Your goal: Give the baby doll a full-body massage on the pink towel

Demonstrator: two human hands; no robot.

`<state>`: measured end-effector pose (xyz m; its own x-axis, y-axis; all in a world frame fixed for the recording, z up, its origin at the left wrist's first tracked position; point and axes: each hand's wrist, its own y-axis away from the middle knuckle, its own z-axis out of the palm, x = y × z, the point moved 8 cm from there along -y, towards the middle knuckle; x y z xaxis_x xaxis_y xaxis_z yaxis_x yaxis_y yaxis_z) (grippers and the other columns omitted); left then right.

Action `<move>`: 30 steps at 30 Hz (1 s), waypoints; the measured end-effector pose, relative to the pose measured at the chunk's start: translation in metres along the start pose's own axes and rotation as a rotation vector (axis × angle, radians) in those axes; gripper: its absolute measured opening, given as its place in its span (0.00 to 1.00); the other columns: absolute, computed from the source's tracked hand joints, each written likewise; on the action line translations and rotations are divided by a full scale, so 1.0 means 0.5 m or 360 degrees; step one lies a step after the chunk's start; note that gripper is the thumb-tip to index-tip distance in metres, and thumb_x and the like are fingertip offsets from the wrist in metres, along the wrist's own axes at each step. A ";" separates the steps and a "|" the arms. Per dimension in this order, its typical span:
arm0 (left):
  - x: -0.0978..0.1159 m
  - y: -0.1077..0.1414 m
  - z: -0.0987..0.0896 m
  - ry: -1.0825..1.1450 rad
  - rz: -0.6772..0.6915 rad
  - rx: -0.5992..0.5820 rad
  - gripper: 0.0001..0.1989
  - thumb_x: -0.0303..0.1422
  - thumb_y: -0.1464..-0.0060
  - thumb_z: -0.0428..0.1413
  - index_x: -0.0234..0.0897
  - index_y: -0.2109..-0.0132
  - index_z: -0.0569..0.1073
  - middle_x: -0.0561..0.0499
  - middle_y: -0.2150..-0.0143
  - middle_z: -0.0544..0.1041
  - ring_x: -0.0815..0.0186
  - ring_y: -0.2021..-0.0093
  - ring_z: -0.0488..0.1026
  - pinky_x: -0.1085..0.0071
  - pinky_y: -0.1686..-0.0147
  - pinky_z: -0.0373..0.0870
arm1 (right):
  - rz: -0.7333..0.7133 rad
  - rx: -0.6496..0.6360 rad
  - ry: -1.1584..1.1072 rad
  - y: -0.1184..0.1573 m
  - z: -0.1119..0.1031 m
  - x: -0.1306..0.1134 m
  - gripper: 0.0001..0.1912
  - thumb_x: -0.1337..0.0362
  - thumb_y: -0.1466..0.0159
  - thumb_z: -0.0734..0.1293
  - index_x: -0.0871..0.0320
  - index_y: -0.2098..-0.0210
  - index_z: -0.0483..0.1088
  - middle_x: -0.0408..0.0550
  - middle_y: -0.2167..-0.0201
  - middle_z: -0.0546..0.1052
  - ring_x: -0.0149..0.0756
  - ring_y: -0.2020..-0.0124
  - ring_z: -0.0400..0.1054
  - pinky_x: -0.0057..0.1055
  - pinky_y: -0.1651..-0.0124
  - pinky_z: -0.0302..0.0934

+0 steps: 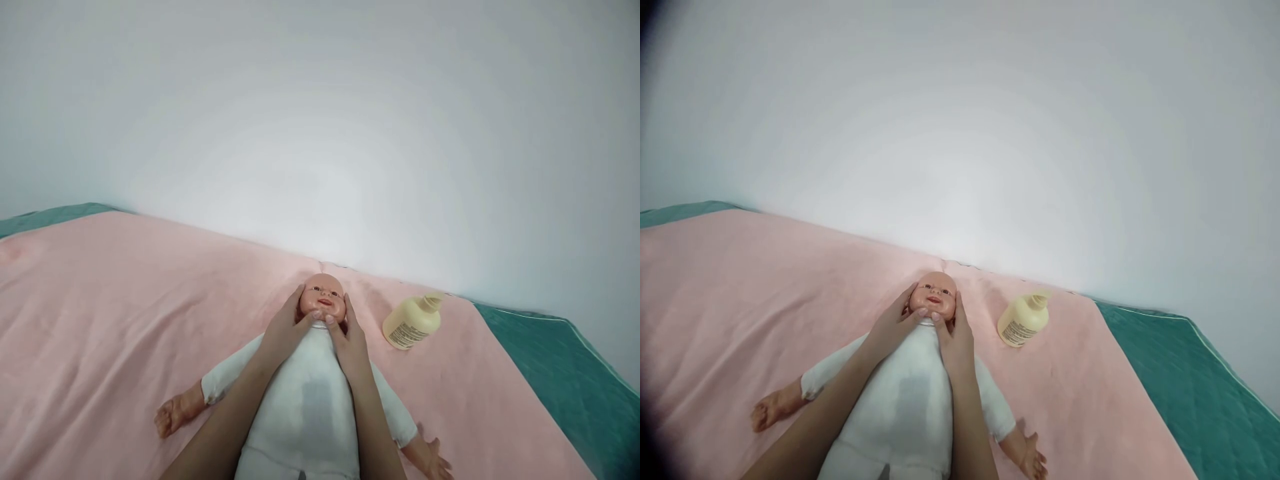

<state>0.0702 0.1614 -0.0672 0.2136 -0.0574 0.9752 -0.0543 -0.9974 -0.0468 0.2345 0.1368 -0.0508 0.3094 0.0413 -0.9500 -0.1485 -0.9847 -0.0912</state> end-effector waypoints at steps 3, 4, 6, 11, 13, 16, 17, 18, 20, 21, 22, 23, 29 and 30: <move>-0.010 -0.005 0.005 0.0039 -0.0003 -0.0015 0.41 0.42 0.48 0.60 0.43 0.31 0.53 0.46 0.33 0.60 0.53 0.36 0.61 0.59 0.40 0.61 | -0.0019 0.0032 0.0028 -0.003 0.000 0.008 0.45 0.43 0.42 0.67 0.54 0.32 0.50 0.50 0.36 0.62 0.47 0.37 0.59 0.44 0.36 0.55; -0.010 -0.006 0.005 0.0039 0.0008 -0.0008 0.41 0.41 0.49 0.60 0.43 0.32 0.53 0.45 0.33 0.60 0.53 0.36 0.61 0.59 0.40 0.61 | -0.0026 0.0039 0.0028 -0.005 0.000 0.011 0.44 0.44 0.42 0.67 0.54 0.33 0.51 0.50 0.36 0.62 0.47 0.37 0.59 0.44 0.37 0.56; -0.009 -0.005 0.004 0.0023 0.0028 0.0007 0.39 0.41 0.48 0.60 0.43 0.32 0.54 0.45 0.33 0.60 0.53 0.35 0.61 0.58 0.39 0.60 | -0.0034 0.0048 0.0016 -0.006 0.000 0.015 0.43 0.44 0.41 0.66 0.54 0.33 0.51 0.50 0.36 0.63 0.47 0.37 0.60 0.44 0.37 0.56; 0.002 0.001 0.000 -0.0056 0.0042 0.0019 0.35 0.42 0.43 0.54 0.44 0.32 0.54 0.48 0.33 0.60 0.55 0.34 0.59 0.58 0.38 0.57 | -0.0073 0.0066 0.0025 -0.010 -0.003 0.019 0.40 0.43 0.38 0.62 0.54 0.33 0.52 0.49 0.35 0.61 0.46 0.36 0.57 0.44 0.35 0.53; 0.011 0.003 -0.002 -0.0094 0.0077 0.0033 0.32 0.42 0.41 0.51 0.43 0.32 0.54 0.48 0.32 0.59 0.56 0.34 0.58 0.58 0.36 0.54 | -0.0091 0.0064 0.0045 -0.011 -0.004 0.019 0.40 0.41 0.37 0.60 0.54 0.33 0.52 0.49 0.34 0.59 0.44 0.34 0.54 0.43 0.34 0.50; 0.020 0.006 -0.006 -0.0147 0.0106 0.0059 0.30 0.44 0.37 0.46 0.41 0.32 0.55 0.48 0.32 0.59 0.57 0.33 0.57 0.59 0.35 0.52 | -0.0095 0.0048 0.0058 -0.010 -0.005 0.018 0.39 0.40 0.36 0.57 0.54 0.32 0.51 0.48 0.33 0.56 0.43 0.32 0.50 0.43 0.32 0.47; 0.021 0.007 -0.006 -0.0152 0.0105 0.0063 0.29 0.44 0.37 0.44 0.41 0.32 0.55 0.48 0.32 0.59 0.57 0.33 0.57 0.59 0.35 0.52 | -0.0097 0.0043 0.0056 -0.010 -0.006 0.017 0.39 0.39 0.36 0.56 0.54 0.32 0.51 0.47 0.32 0.55 0.42 0.32 0.49 0.43 0.32 0.46; 0.022 0.007 -0.007 -0.0152 0.0102 0.0065 0.29 0.45 0.36 0.43 0.40 0.32 0.55 0.48 0.32 0.60 0.57 0.33 0.57 0.59 0.35 0.53 | -0.0103 0.0040 0.0049 -0.010 -0.006 0.015 0.39 0.39 0.36 0.55 0.54 0.33 0.51 0.47 0.32 0.56 0.42 0.32 0.49 0.42 0.32 0.46; 0.022 0.008 -0.008 -0.0138 0.0093 0.0068 0.29 0.46 0.36 0.41 0.40 0.32 0.56 0.48 0.33 0.61 0.58 0.33 0.58 0.59 0.35 0.53 | -0.0117 0.0038 0.0028 -0.010 -0.007 0.013 0.39 0.38 0.36 0.53 0.54 0.33 0.52 0.48 0.33 0.57 0.42 0.32 0.49 0.43 0.32 0.46; 0.021 0.008 -0.008 -0.0128 0.0088 0.0071 0.29 0.46 0.35 0.41 0.40 0.32 0.56 0.47 0.33 0.61 0.58 0.33 0.58 0.59 0.35 0.53 | -0.0117 0.0044 0.0014 -0.011 -0.008 0.014 0.39 0.38 0.36 0.53 0.54 0.33 0.52 0.48 0.33 0.57 0.42 0.32 0.50 0.43 0.32 0.47; 0.021 0.008 -0.009 -0.0119 0.0085 0.0073 0.29 0.46 0.35 0.40 0.39 0.32 0.57 0.47 0.33 0.61 0.58 0.33 0.57 0.60 0.35 0.53 | -0.0109 0.0049 -0.0007 -0.012 -0.008 0.016 0.40 0.37 0.36 0.53 0.54 0.33 0.53 0.48 0.33 0.58 0.42 0.33 0.51 0.44 0.33 0.47; 0.021 0.008 -0.009 -0.0115 0.0080 0.0073 0.29 0.46 0.35 0.40 0.38 0.33 0.57 0.47 0.33 0.61 0.59 0.33 0.57 0.60 0.35 0.53 | -0.0096 0.0053 -0.0034 -0.013 -0.008 0.018 0.40 0.37 0.36 0.53 0.54 0.33 0.53 0.49 0.34 0.58 0.43 0.33 0.51 0.44 0.33 0.48; 0.020 0.008 -0.006 -0.0082 0.0059 0.0034 0.31 0.47 0.39 0.48 0.43 0.32 0.55 0.48 0.33 0.61 0.55 0.34 0.58 0.58 0.36 0.55 | -0.0042 0.0077 -0.0041 -0.011 -0.009 0.018 0.39 0.38 0.37 0.56 0.53 0.34 0.55 0.48 0.34 0.59 0.44 0.33 0.52 0.44 0.33 0.49; 0.019 0.007 -0.005 -0.0058 0.0065 0.0019 0.32 0.47 0.40 0.50 0.44 0.32 0.55 0.48 0.33 0.61 0.55 0.34 0.59 0.58 0.37 0.55 | -0.0033 0.0074 -0.0025 -0.009 -0.008 0.014 0.39 0.39 0.37 0.58 0.53 0.34 0.54 0.48 0.34 0.59 0.45 0.33 0.52 0.44 0.33 0.50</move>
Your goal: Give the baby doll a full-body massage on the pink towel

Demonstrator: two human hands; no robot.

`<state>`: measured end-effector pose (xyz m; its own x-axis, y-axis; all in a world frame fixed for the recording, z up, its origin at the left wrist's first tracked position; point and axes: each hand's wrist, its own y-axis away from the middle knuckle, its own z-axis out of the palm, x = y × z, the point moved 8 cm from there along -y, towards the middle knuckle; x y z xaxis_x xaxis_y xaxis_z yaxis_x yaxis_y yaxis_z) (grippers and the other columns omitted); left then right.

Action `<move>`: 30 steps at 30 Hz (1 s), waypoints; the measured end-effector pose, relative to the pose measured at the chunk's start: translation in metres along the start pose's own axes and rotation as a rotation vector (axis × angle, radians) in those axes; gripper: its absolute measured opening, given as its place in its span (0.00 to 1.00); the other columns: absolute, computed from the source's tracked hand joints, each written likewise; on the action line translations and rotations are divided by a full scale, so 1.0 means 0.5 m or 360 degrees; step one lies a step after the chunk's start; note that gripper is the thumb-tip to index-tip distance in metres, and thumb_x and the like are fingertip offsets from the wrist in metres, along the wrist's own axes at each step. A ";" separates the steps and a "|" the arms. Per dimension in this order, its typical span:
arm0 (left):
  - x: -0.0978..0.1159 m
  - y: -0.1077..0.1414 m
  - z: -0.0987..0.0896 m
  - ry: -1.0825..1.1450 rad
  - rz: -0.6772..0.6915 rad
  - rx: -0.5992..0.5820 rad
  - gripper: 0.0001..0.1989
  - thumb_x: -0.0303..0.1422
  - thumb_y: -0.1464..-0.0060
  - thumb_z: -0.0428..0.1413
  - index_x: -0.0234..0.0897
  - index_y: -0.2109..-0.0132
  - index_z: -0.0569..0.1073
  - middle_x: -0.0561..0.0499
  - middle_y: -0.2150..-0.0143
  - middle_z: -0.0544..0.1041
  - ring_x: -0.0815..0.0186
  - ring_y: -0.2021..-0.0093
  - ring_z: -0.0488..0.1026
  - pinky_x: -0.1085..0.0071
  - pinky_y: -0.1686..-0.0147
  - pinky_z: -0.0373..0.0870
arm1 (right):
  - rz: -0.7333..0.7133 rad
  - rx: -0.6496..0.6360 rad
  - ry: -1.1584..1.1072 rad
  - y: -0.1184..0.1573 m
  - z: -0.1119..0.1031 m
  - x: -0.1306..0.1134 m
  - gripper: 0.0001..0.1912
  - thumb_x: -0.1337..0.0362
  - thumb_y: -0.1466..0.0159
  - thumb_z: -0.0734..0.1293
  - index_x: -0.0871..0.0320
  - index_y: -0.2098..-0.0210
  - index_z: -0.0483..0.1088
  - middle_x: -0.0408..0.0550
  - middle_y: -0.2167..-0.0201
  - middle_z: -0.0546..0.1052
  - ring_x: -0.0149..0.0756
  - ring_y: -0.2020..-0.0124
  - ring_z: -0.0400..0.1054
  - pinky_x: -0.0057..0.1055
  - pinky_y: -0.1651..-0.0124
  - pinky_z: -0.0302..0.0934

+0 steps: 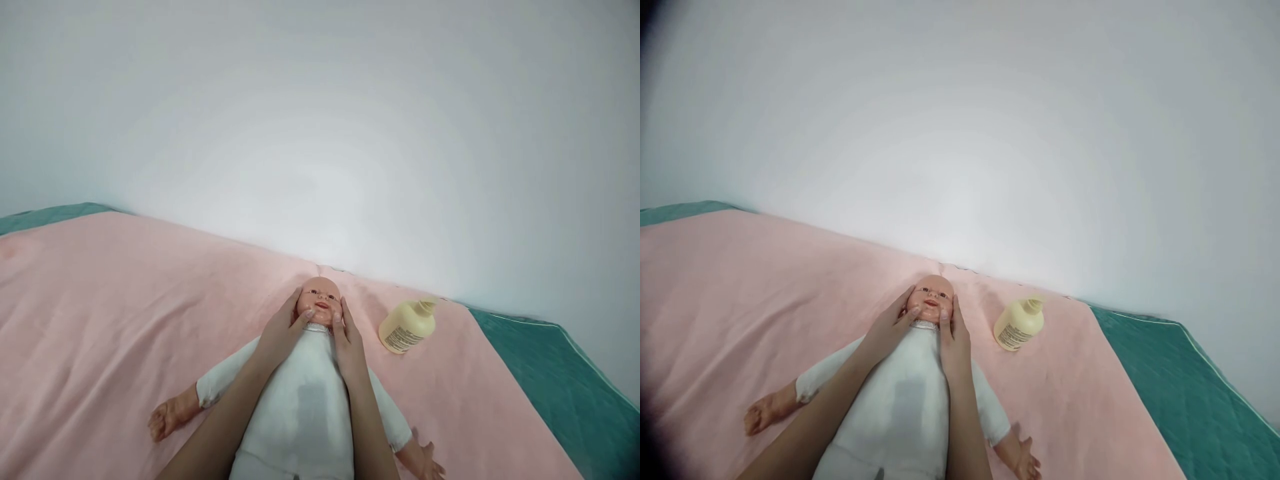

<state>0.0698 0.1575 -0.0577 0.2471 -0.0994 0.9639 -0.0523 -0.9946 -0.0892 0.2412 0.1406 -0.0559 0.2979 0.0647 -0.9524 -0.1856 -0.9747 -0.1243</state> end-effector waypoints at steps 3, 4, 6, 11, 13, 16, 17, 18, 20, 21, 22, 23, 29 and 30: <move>-0.005 -0.002 0.005 0.0058 -0.0009 -0.0032 0.35 0.45 0.43 0.54 0.44 0.32 0.54 0.48 0.33 0.60 0.55 0.34 0.59 0.59 0.37 0.57 | 0.0033 -0.0054 -0.0022 0.007 0.006 -0.012 0.42 0.41 0.39 0.63 0.53 0.32 0.51 0.50 0.36 0.62 0.46 0.36 0.58 0.45 0.36 0.54; -0.008 -0.003 0.006 0.0072 -0.0022 -0.0035 0.36 0.44 0.44 0.56 0.44 0.32 0.54 0.47 0.33 0.60 0.55 0.35 0.59 0.59 0.38 0.58 | 0.0041 -0.0063 -0.0039 0.009 0.007 -0.015 0.43 0.42 0.40 0.64 0.53 0.32 0.50 0.50 0.36 0.63 0.47 0.37 0.59 0.45 0.36 0.55; -0.014 -0.004 0.007 0.0093 -0.0046 -0.0032 0.38 0.43 0.46 0.57 0.43 0.32 0.54 0.47 0.33 0.61 0.55 0.35 0.60 0.60 0.39 0.59 | 0.0047 -0.0061 -0.0052 0.011 0.008 -0.019 0.44 0.44 0.41 0.66 0.53 0.32 0.49 0.51 0.36 0.63 0.47 0.38 0.60 0.45 0.37 0.57; -0.018 -0.008 0.007 0.0114 -0.0024 -0.0021 0.38 0.41 0.47 0.59 0.43 0.33 0.55 0.46 0.34 0.62 0.54 0.36 0.62 0.60 0.40 0.61 | 0.0022 -0.0025 -0.0036 0.012 0.007 -0.021 0.43 0.45 0.41 0.67 0.54 0.33 0.51 0.52 0.38 0.66 0.47 0.40 0.63 0.44 0.39 0.59; -0.020 -0.007 0.006 0.0085 -0.0037 -0.0015 0.37 0.41 0.47 0.58 0.43 0.32 0.55 0.46 0.33 0.62 0.54 0.36 0.62 0.59 0.40 0.61 | -0.0003 -0.0026 -0.0023 0.012 0.006 -0.022 0.42 0.46 0.40 0.66 0.54 0.33 0.51 0.51 0.38 0.66 0.47 0.40 0.64 0.44 0.40 0.60; -0.019 -0.004 0.005 0.0043 -0.0046 -0.0011 0.35 0.42 0.44 0.55 0.44 0.32 0.54 0.48 0.33 0.60 0.55 0.35 0.60 0.59 0.38 0.59 | -0.0026 -0.0075 0.0021 0.009 0.008 -0.017 0.40 0.45 0.38 0.63 0.54 0.32 0.49 0.51 0.37 0.64 0.46 0.39 0.62 0.44 0.38 0.57; -0.017 -0.003 0.004 0.0035 -0.0039 -0.0004 0.34 0.42 0.43 0.54 0.44 0.32 0.54 0.48 0.32 0.60 0.55 0.34 0.59 0.58 0.38 0.57 | -0.0031 -0.0079 0.0031 0.008 0.007 -0.014 0.40 0.45 0.37 0.62 0.54 0.32 0.49 0.50 0.36 0.63 0.46 0.37 0.60 0.44 0.37 0.56; -0.014 -0.002 0.002 0.0025 -0.0029 0.0003 0.34 0.42 0.42 0.53 0.43 0.32 0.54 0.48 0.32 0.59 0.55 0.34 0.58 0.58 0.37 0.56 | -0.0037 -0.0070 0.0039 0.006 0.006 -0.010 0.40 0.44 0.37 0.62 0.54 0.32 0.50 0.50 0.36 0.62 0.45 0.37 0.59 0.45 0.36 0.54; -0.009 -0.001 0.000 -0.0009 -0.0013 0.0022 0.32 0.44 0.40 0.50 0.43 0.32 0.54 0.48 0.32 0.59 0.56 0.33 0.57 0.57 0.36 0.53 | -0.0051 -0.0039 0.0049 0.002 0.004 -0.001 0.40 0.42 0.37 0.61 0.54 0.32 0.50 0.50 0.35 0.61 0.45 0.35 0.56 0.45 0.34 0.51; -0.007 -0.001 -0.002 -0.0027 -0.0009 0.0029 0.31 0.45 0.39 0.48 0.42 0.32 0.55 0.48 0.32 0.59 0.56 0.33 0.56 0.58 0.35 0.52 | -0.0060 -0.0028 0.0050 0.000 0.003 0.002 0.40 0.42 0.37 0.60 0.54 0.32 0.51 0.49 0.34 0.60 0.44 0.34 0.54 0.45 0.33 0.50; -0.005 -0.001 -0.002 -0.0041 -0.0006 0.0033 0.30 0.45 0.37 0.46 0.42 0.32 0.55 0.48 0.32 0.59 0.57 0.33 0.56 0.58 0.35 0.51 | -0.0069 -0.0024 0.0050 -0.001 0.003 0.004 0.40 0.41 0.37 0.59 0.54 0.33 0.51 0.49 0.34 0.59 0.44 0.33 0.53 0.44 0.33 0.49; -0.004 -0.001 -0.003 -0.0049 -0.0001 0.0036 0.29 0.46 0.37 0.43 0.42 0.32 0.56 0.48 0.32 0.60 0.58 0.33 0.56 0.59 0.35 0.51 | -0.0076 -0.0027 0.0050 -0.001 0.004 0.005 0.40 0.40 0.37 0.58 0.53 0.33 0.51 0.48 0.33 0.58 0.43 0.33 0.51 0.44 0.33 0.48; 0.000 -0.001 -0.005 -0.0038 0.0017 0.0050 0.29 0.48 0.36 0.42 0.42 0.33 0.58 0.47 0.33 0.61 0.57 0.34 0.58 0.59 0.36 0.54 | -0.0064 -0.0057 0.0008 -0.003 0.002 -0.001 0.41 0.37 0.36 0.52 0.56 0.33 0.52 0.48 0.33 0.56 0.41 0.32 0.49 0.42 0.32 0.46; 0.000 -0.001 -0.005 -0.0035 0.0012 0.0050 0.29 0.48 0.36 0.42 0.42 0.33 0.58 0.47 0.33 0.61 0.57 0.34 0.58 0.59 0.36 0.54 | -0.0054 -0.0055 0.0008 -0.003 0.001 -0.003 0.41 0.37 0.36 0.52 0.57 0.33 0.52 0.49 0.33 0.56 0.42 0.32 0.49 0.42 0.32 0.46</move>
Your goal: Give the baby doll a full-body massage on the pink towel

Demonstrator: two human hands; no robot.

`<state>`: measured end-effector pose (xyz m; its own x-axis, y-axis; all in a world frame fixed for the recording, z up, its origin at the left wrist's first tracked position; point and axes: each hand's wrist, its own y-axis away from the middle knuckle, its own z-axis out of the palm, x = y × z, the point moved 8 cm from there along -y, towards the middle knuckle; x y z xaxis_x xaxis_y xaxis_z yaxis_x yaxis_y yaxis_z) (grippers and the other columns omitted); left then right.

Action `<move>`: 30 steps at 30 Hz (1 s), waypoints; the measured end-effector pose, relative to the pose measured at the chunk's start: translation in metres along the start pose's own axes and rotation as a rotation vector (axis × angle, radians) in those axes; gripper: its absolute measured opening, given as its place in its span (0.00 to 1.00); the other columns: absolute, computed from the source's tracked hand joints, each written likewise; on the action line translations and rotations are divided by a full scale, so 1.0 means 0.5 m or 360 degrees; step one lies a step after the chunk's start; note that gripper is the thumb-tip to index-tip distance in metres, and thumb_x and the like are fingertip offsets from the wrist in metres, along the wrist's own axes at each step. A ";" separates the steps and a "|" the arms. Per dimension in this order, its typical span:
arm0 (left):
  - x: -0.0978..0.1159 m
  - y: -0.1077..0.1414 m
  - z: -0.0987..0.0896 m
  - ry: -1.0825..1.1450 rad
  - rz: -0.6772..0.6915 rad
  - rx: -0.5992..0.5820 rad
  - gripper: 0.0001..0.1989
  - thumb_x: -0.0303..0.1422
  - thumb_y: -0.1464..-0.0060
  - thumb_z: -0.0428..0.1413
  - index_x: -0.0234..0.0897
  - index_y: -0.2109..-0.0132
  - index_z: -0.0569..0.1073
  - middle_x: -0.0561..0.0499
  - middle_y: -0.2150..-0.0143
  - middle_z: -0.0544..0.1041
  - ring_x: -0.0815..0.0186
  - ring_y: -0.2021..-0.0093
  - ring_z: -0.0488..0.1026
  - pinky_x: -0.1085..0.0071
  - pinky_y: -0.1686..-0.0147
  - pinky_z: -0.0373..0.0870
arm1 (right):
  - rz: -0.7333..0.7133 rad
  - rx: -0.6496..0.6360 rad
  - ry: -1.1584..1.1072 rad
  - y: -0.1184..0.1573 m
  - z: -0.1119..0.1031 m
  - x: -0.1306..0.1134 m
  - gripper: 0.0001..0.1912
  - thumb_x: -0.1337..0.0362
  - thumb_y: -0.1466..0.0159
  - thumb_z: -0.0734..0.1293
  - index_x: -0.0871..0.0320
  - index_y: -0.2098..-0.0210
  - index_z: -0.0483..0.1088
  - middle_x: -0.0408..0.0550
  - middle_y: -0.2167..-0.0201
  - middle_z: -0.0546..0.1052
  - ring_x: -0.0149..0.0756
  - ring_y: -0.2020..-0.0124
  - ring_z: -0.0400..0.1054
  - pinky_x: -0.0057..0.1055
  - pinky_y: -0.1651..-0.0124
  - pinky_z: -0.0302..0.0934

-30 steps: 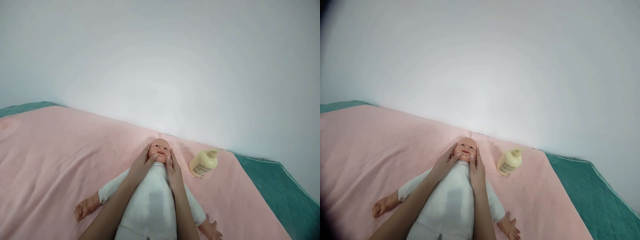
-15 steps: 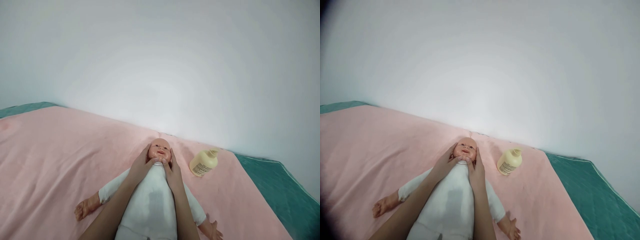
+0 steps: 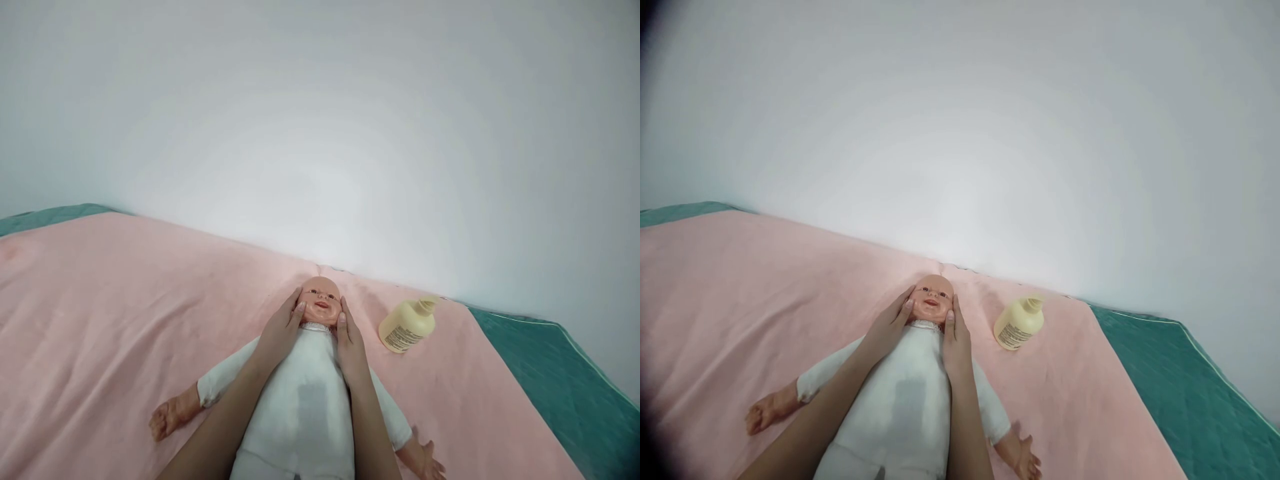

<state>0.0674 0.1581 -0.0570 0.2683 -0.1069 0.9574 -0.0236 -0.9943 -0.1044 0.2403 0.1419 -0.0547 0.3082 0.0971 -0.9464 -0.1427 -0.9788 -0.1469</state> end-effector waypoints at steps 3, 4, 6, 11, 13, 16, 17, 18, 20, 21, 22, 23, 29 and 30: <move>0.001 0.001 0.000 -0.0008 -0.0017 -0.0010 0.29 0.47 0.37 0.45 0.43 0.33 0.57 0.48 0.33 0.61 0.56 0.34 0.58 0.58 0.36 0.53 | 0.0046 -0.0002 0.0016 0.001 0.000 -0.003 0.42 0.37 0.37 0.56 0.56 0.33 0.52 0.49 0.33 0.56 0.43 0.32 0.49 0.43 0.32 0.47; 0.001 0.001 0.000 -0.0006 -0.0022 -0.0017 0.30 0.47 0.38 0.46 0.43 0.32 0.57 0.48 0.33 0.61 0.56 0.34 0.58 0.58 0.36 0.53 | 0.0068 -0.0010 0.0011 0.002 0.002 -0.003 0.42 0.38 0.38 0.58 0.55 0.33 0.51 0.49 0.33 0.57 0.44 0.33 0.51 0.43 0.33 0.48; 0.000 0.001 0.003 0.0025 -0.0021 -0.0050 0.31 0.46 0.39 0.49 0.44 0.32 0.55 0.47 0.33 0.61 0.56 0.34 0.58 0.58 0.36 0.55 | 0.0101 -0.0023 -0.0022 0.005 0.006 -0.004 0.45 0.39 0.41 0.63 0.55 0.32 0.50 0.50 0.35 0.60 0.46 0.35 0.56 0.43 0.35 0.52; -0.007 -0.002 0.015 0.0170 -0.0020 -0.0134 0.41 0.43 0.49 0.60 0.43 0.31 0.53 0.44 0.34 0.63 0.53 0.37 0.64 0.60 0.41 0.63 | 0.0060 0.0027 -0.0053 0.011 0.008 -0.012 0.45 0.43 0.42 0.67 0.55 0.33 0.51 0.52 0.37 0.64 0.47 0.38 0.61 0.44 0.38 0.57; -0.011 -0.003 0.015 0.0180 -0.0025 -0.0118 0.40 0.42 0.49 0.60 0.43 0.32 0.54 0.44 0.35 0.63 0.53 0.38 0.64 0.60 0.42 0.64 | 0.0035 0.0035 -0.0053 0.011 0.007 -0.014 0.44 0.45 0.42 0.67 0.56 0.33 0.52 0.51 0.36 0.63 0.47 0.38 0.60 0.43 0.38 0.58; -0.014 -0.004 0.012 0.0134 -0.0025 -0.0079 0.38 0.42 0.47 0.58 0.43 0.32 0.55 0.45 0.34 0.63 0.53 0.37 0.63 0.58 0.41 0.62 | 0.0030 -0.0014 -0.0020 0.010 0.008 -0.015 0.42 0.46 0.40 0.65 0.55 0.32 0.50 0.51 0.36 0.63 0.47 0.38 0.60 0.43 0.38 0.58; -0.015 -0.004 0.011 0.0113 -0.0027 -0.0073 0.37 0.42 0.46 0.58 0.43 0.32 0.55 0.45 0.34 0.63 0.53 0.36 0.62 0.58 0.40 0.61 | 0.0035 -0.0029 0.0000 0.010 0.008 -0.015 0.41 0.46 0.39 0.64 0.55 0.32 0.49 0.51 0.36 0.63 0.46 0.38 0.60 0.44 0.38 0.57; -0.015 -0.004 0.010 0.0093 -0.0028 -0.0070 0.36 0.42 0.45 0.57 0.43 0.32 0.55 0.45 0.34 0.62 0.53 0.36 0.61 0.58 0.40 0.60 | 0.0040 -0.0036 0.0021 0.009 0.007 -0.015 0.41 0.46 0.38 0.63 0.55 0.32 0.49 0.51 0.36 0.62 0.46 0.37 0.60 0.44 0.37 0.56; -0.014 -0.004 0.009 0.0045 -0.0018 -0.0065 0.35 0.42 0.43 0.54 0.43 0.32 0.54 0.46 0.33 0.61 0.54 0.35 0.60 0.57 0.38 0.58 | 0.0045 -0.0026 0.0058 0.009 0.004 -0.015 0.39 0.45 0.36 0.60 0.55 0.32 0.49 0.51 0.35 0.61 0.46 0.36 0.58 0.45 0.36 0.53; -0.012 -0.004 0.008 0.0021 -0.0006 -0.0063 0.34 0.42 0.42 0.53 0.43 0.32 0.54 0.46 0.33 0.60 0.54 0.34 0.59 0.57 0.37 0.56 | 0.0049 -0.0017 0.0074 0.008 0.003 -0.014 0.39 0.44 0.36 0.59 0.55 0.32 0.49 0.51 0.34 0.60 0.46 0.35 0.56 0.45 0.35 0.52; -0.009 -0.003 0.007 -0.0005 0.0007 -0.0062 0.32 0.42 0.41 0.51 0.43 0.32 0.54 0.47 0.32 0.60 0.55 0.34 0.58 0.57 0.37 0.55 | 0.0051 -0.0009 0.0084 0.008 0.002 -0.014 0.39 0.43 0.36 0.58 0.56 0.32 0.49 0.51 0.34 0.59 0.45 0.34 0.54 0.45 0.34 0.50; -0.007 -0.003 0.007 -0.0030 0.0016 -0.0060 0.32 0.42 0.40 0.50 0.43 0.32 0.54 0.47 0.32 0.59 0.55 0.34 0.58 0.57 0.36 0.54 | 0.0046 0.0001 0.0087 0.007 0.001 -0.013 0.39 0.42 0.35 0.57 0.56 0.32 0.50 0.51 0.33 0.57 0.45 0.33 0.52 0.45 0.33 0.49; -0.001 0.001 0.004 -0.0093 0.0002 -0.0035 0.30 0.45 0.36 0.43 0.41 0.31 0.54 0.48 0.32 0.58 0.56 0.33 0.56 0.57 0.35 0.52 | -0.0003 0.0044 0.0055 0.002 -0.001 -0.009 0.40 0.39 0.35 0.52 0.59 0.33 0.53 0.51 0.34 0.58 0.44 0.32 0.50 0.44 0.32 0.47; 0.000 0.001 0.003 -0.0084 0.0007 -0.0034 0.30 0.45 0.36 0.42 0.40 0.31 0.54 0.48 0.32 0.58 0.57 0.33 0.56 0.58 0.35 0.52 | -0.0008 0.0047 0.0055 0.001 -0.002 -0.009 0.39 0.39 0.35 0.52 0.59 0.33 0.53 0.51 0.34 0.58 0.44 0.32 0.50 0.44 0.32 0.47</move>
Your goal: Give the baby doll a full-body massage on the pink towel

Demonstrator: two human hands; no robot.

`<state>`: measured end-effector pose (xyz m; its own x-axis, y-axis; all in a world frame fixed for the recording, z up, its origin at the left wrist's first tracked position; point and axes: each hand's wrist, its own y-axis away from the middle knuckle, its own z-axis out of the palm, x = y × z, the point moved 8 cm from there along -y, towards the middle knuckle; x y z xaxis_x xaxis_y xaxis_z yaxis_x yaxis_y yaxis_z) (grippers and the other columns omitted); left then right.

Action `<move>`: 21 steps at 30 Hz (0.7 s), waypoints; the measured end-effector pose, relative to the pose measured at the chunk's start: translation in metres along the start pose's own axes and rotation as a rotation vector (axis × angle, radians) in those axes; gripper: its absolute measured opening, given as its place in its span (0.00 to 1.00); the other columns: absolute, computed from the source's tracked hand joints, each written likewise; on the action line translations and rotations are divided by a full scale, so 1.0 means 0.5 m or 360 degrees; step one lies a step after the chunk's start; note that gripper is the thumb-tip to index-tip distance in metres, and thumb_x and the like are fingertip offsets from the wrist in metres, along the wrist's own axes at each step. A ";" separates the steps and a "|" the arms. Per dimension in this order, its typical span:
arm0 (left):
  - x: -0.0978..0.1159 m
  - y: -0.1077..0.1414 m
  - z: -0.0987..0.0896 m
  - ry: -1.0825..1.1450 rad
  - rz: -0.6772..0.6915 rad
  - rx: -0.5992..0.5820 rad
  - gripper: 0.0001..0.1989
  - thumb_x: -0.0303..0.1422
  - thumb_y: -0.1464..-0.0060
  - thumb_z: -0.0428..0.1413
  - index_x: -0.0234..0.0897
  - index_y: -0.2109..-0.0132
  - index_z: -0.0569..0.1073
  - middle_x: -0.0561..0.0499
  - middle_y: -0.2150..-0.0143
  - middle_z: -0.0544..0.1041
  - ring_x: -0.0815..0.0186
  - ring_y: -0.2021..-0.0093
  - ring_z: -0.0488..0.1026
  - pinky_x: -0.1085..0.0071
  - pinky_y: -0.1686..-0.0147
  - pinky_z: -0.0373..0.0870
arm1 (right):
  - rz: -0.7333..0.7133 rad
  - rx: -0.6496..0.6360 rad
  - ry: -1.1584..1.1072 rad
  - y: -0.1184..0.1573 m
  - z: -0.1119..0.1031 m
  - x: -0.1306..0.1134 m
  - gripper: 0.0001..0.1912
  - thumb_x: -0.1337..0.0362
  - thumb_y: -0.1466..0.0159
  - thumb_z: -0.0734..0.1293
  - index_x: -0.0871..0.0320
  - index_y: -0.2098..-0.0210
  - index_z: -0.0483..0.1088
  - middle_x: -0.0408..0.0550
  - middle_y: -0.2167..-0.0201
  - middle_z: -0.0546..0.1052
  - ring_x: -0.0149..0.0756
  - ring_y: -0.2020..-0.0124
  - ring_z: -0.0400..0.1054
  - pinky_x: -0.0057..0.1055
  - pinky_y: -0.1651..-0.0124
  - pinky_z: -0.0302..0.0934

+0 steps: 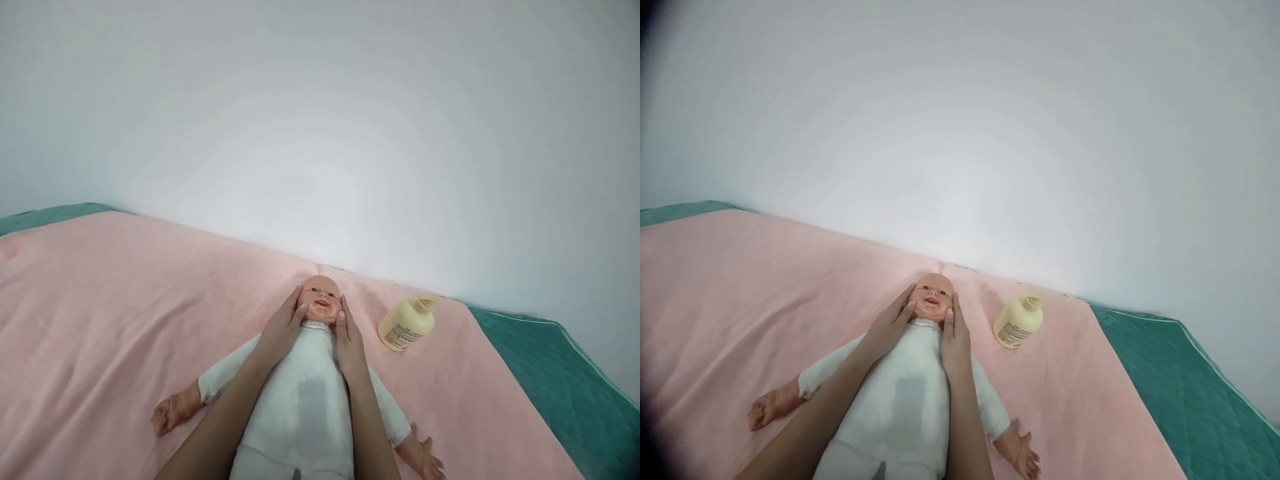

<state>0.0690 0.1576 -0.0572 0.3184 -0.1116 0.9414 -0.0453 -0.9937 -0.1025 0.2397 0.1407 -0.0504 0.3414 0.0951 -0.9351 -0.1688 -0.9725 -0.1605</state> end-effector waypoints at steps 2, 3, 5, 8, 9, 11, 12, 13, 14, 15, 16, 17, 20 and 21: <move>0.002 0.000 -0.001 0.0026 0.0009 0.0008 0.29 0.46 0.35 0.41 0.40 0.32 0.55 0.47 0.32 0.59 0.57 0.33 0.56 0.58 0.35 0.52 | 0.0000 0.0002 -0.0002 0.000 0.000 -0.001 0.39 0.40 0.34 0.52 0.58 0.33 0.54 0.50 0.33 0.58 0.44 0.32 0.50 0.44 0.32 0.47; 0.002 0.000 -0.002 0.0037 0.0004 0.0012 0.29 0.46 0.35 0.41 0.40 0.32 0.55 0.47 0.32 0.59 0.57 0.33 0.56 0.58 0.35 0.51 | 0.0012 -0.0004 -0.0002 0.001 0.000 -0.001 0.39 0.40 0.35 0.53 0.58 0.33 0.53 0.50 0.33 0.57 0.44 0.32 0.50 0.45 0.32 0.46; 0.000 0.000 -0.002 0.0052 -0.0021 0.0007 0.29 0.46 0.36 0.42 0.42 0.32 0.55 0.48 0.32 0.59 0.57 0.33 0.57 0.57 0.35 0.51 | 0.0048 -0.0032 0.0001 0.004 0.003 -0.001 0.40 0.40 0.36 0.56 0.57 0.33 0.52 0.51 0.33 0.58 0.45 0.33 0.51 0.45 0.32 0.46; -0.005 -0.001 0.004 0.0103 -0.0034 -0.0036 0.32 0.47 0.39 0.49 0.44 0.32 0.54 0.48 0.32 0.59 0.55 0.33 0.57 0.57 0.36 0.54 | 0.0087 -0.0049 0.0016 0.009 0.007 -0.001 0.42 0.40 0.39 0.61 0.55 0.32 0.49 0.52 0.35 0.60 0.46 0.34 0.55 0.46 0.34 0.49; -0.007 -0.001 0.006 0.0124 -0.0033 -0.0051 0.34 0.46 0.41 0.52 0.44 0.32 0.54 0.47 0.32 0.59 0.54 0.34 0.58 0.57 0.37 0.55 | 0.0089 -0.0040 0.0017 0.010 0.008 -0.001 0.43 0.41 0.39 0.63 0.54 0.32 0.49 0.52 0.35 0.61 0.47 0.35 0.56 0.46 0.34 0.51; -0.012 -0.004 0.010 0.0154 -0.0031 -0.0070 0.37 0.44 0.45 0.56 0.44 0.31 0.53 0.46 0.32 0.59 0.54 0.34 0.59 0.58 0.38 0.58 | 0.0088 -0.0016 0.0015 0.012 0.008 -0.003 0.43 0.42 0.41 0.64 0.54 0.32 0.50 0.52 0.36 0.63 0.47 0.37 0.59 0.46 0.36 0.54; -0.015 -0.005 0.011 0.0160 -0.0033 -0.0071 0.39 0.43 0.46 0.58 0.44 0.31 0.53 0.46 0.32 0.59 0.54 0.34 0.59 0.58 0.38 0.59 | 0.0083 -0.0009 0.0018 0.012 0.008 -0.004 0.43 0.42 0.41 0.65 0.54 0.32 0.50 0.51 0.36 0.63 0.48 0.38 0.60 0.46 0.37 0.55; -0.018 -0.006 0.012 0.0161 -0.0035 -0.0068 0.39 0.42 0.46 0.58 0.44 0.32 0.53 0.46 0.32 0.59 0.54 0.35 0.59 0.58 0.39 0.59 | 0.0077 -0.0008 0.0025 0.013 0.008 -0.005 0.43 0.43 0.41 0.65 0.54 0.32 0.50 0.51 0.36 0.63 0.48 0.38 0.61 0.46 0.38 0.56; -0.020 -0.007 0.012 0.0159 -0.0033 -0.0065 0.39 0.42 0.46 0.58 0.43 0.32 0.53 0.46 0.32 0.59 0.54 0.35 0.60 0.58 0.39 0.60 | 0.0071 -0.0012 0.0036 0.013 0.008 -0.007 0.43 0.43 0.41 0.65 0.54 0.32 0.50 0.52 0.36 0.63 0.48 0.39 0.61 0.46 0.38 0.56; -0.021 -0.008 0.012 0.0156 -0.0031 -0.0058 0.38 0.41 0.46 0.58 0.43 0.32 0.53 0.46 0.32 0.60 0.54 0.35 0.60 0.59 0.39 0.60 | 0.0062 -0.0015 0.0051 0.013 0.008 -0.008 0.43 0.44 0.40 0.65 0.55 0.33 0.50 0.52 0.37 0.64 0.48 0.39 0.62 0.46 0.38 0.57; -0.021 -0.008 0.011 0.0148 -0.0033 -0.0054 0.37 0.41 0.46 0.57 0.43 0.32 0.54 0.46 0.33 0.60 0.54 0.35 0.60 0.59 0.39 0.60 | 0.0050 -0.0017 0.0065 0.012 0.008 -0.010 0.42 0.44 0.40 0.65 0.56 0.33 0.50 0.53 0.37 0.64 0.49 0.39 0.62 0.46 0.39 0.57; -0.021 -0.007 0.011 0.0136 -0.0039 -0.0050 0.37 0.41 0.46 0.57 0.43 0.32 0.54 0.46 0.33 0.60 0.55 0.35 0.60 0.59 0.39 0.60 | 0.0039 -0.0023 0.0075 0.012 0.007 -0.012 0.42 0.45 0.39 0.64 0.56 0.33 0.50 0.53 0.37 0.64 0.49 0.39 0.62 0.46 0.39 0.57; -0.015 -0.004 0.008 0.0089 -0.0043 -0.0050 0.35 0.41 0.44 0.55 0.44 0.32 0.54 0.47 0.33 0.60 0.55 0.35 0.60 0.58 0.39 0.59 | 0.0014 -0.0052 0.0094 0.011 0.008 -0.012 0.41 0.46 0.38 0.63 0.57 0.32 0.49 0.54 0.37 0.64 0.48 0.39 0.61 0.46 0.39 0.57; -0.012 -0.003 0.007 0.0072 -0.0038 -0.0051 0.35 0.41 0.43 0.54 0.44 0.32 0.54 0.48 0.33 0.60 0.55 0.35 0.60 0.58 0.39 0.59 | 0.0007 -0.0061 0.0099 0.010 0.008 -0.010 0.40 0.46 0.37 0.62 0.57 0.32 0.49 0.54 0.37 0.64 0.48 0.38 0.61 0.46 0.38 0.57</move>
<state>0.0706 0.1597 -0.0637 0.2764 -0.0863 0.9571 -0.0688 -0.9952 -0.0699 0.2335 0.1359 -0.0476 0.3980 0.0787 -0.9140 -0.1353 -0.9804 -0.1433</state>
